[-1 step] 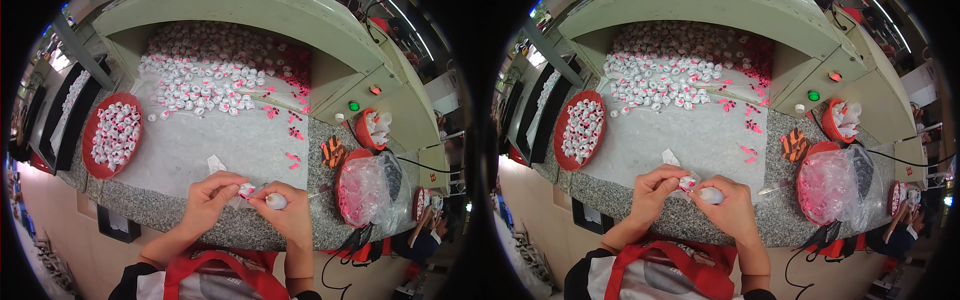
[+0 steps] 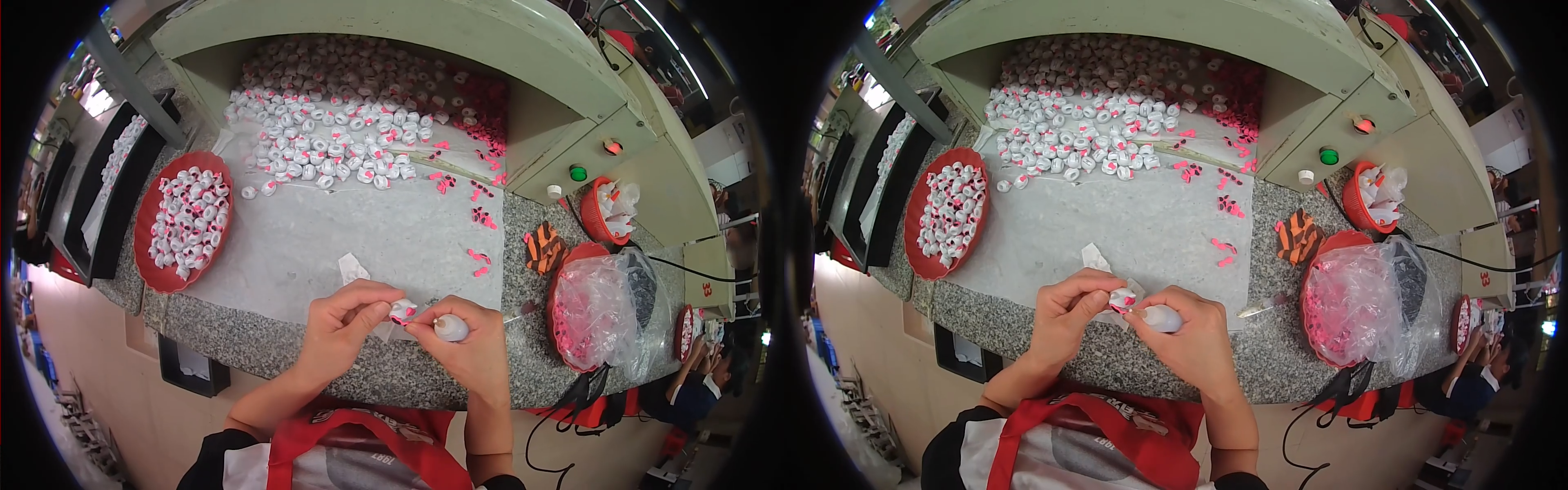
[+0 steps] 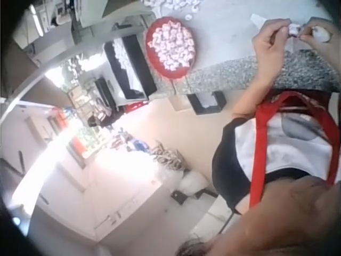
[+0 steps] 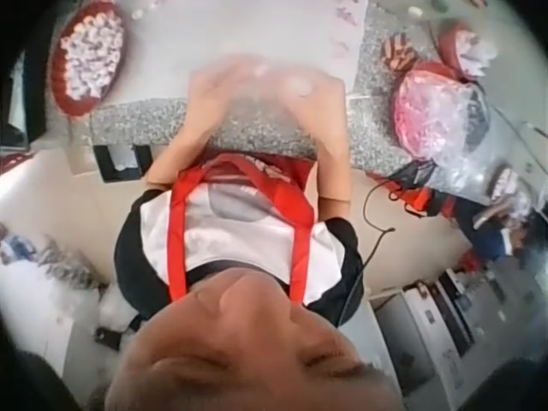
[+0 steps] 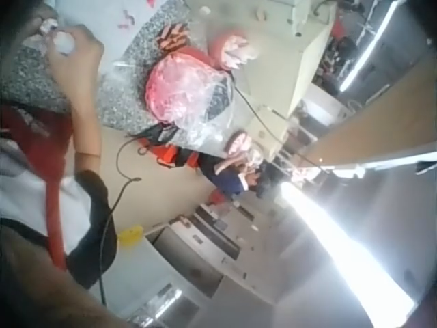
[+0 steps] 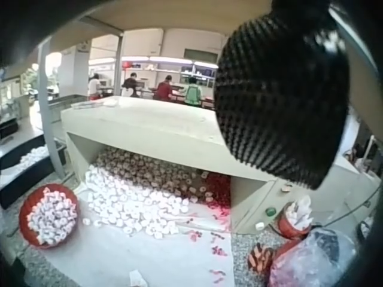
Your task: Applying small pink bows to white plastic Hello Kitty-shaped charms using a glue bottle.
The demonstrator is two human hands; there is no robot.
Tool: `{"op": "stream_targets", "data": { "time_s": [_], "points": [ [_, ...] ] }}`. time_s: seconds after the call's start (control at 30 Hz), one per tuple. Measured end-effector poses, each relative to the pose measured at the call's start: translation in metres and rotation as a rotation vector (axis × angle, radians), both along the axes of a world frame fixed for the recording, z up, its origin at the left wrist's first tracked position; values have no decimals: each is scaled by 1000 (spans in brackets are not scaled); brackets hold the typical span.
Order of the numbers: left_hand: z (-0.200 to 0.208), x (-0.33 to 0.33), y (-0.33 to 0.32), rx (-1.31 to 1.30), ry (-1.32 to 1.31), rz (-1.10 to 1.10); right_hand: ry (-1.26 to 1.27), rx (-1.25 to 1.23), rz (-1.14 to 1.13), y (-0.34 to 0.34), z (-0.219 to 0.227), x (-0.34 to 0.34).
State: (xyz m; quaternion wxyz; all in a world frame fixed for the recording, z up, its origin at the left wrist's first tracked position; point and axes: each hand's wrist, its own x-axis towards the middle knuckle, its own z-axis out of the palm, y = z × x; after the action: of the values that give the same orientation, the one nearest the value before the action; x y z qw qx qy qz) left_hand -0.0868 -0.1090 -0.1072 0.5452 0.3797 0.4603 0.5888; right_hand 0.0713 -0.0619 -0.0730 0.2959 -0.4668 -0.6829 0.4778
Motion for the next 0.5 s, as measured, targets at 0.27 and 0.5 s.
{"op": "stream_targets", "data": {
  "time_s": [0.27, 0.5],
  "points": [
    [-1, 3, 3, 66, -82, -1, 63, 122, -233, -9, -10, -9],
    [-3, 17, 2, 18, -57, 80, 211, 131, -35, -2, -27, -10]
  ]
}}
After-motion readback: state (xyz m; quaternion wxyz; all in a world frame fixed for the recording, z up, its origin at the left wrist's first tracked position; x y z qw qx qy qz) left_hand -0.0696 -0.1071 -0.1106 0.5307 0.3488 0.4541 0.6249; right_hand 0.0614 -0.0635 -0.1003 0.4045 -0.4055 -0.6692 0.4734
